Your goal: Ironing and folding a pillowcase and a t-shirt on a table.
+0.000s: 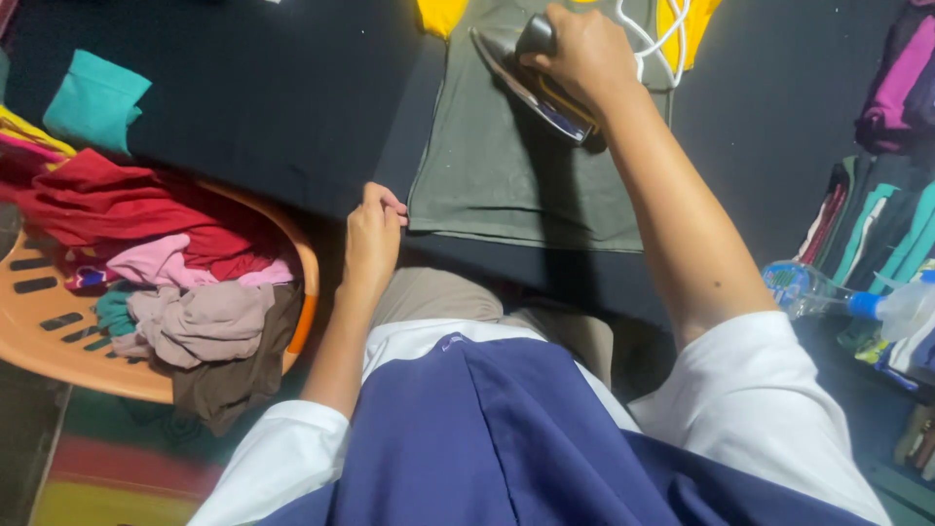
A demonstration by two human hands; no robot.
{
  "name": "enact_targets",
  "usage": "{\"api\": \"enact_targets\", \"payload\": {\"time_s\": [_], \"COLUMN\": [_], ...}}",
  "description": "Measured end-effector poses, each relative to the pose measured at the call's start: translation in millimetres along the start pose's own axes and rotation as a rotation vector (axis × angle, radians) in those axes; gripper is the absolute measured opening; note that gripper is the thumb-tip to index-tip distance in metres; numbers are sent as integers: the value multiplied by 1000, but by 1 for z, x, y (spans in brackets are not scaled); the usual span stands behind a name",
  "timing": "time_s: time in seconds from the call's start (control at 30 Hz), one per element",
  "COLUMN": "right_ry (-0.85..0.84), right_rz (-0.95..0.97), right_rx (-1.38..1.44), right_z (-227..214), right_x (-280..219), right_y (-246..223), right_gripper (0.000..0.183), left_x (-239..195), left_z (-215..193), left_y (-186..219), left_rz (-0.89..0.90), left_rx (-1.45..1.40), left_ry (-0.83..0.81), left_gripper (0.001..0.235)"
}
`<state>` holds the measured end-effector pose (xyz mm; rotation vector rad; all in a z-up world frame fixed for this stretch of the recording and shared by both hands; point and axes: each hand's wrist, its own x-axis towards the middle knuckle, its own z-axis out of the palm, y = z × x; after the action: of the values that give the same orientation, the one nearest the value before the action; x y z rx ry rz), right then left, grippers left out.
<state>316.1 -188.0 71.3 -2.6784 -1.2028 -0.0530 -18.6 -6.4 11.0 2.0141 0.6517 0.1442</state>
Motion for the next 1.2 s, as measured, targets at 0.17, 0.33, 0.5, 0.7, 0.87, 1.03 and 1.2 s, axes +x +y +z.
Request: {"api": "enact_targets", "payload": {"time_s": [0.17,0.33,0.5,0.7,0.87,1.03,1.2], "right_ry": [-130,-63,-48,-119,-230,-343,-312], "right_rz": [-15,-62,-71,-79,-157,-212,-186], "right_rx": [-30,-76,-15,26,22,53,59], "right_z": [-8,-9,-4,-22,-42,-55,-53], "right_x": [-10,-10,-12,-41,-111,-167,-164], "right_y": [-6,-7,-2,-28,-69,-108,-114], "right_gripper": [53,55,53,47,39,32,40], "left_x": [-23,-37,-63,-67,-36,-23,-22], "left_z": [25,104,99,86,42,31,29], "left_y": [72,59,57,25,17,8,-2], "left_rz": [501,837,817,767,358,199,243], "left_rx": [292,319,385,221,361,476,481], "left_ry": [215,-88,-133,-182,240,276,257], "left_gripper": [21,36,43,32,23,22,18]}}
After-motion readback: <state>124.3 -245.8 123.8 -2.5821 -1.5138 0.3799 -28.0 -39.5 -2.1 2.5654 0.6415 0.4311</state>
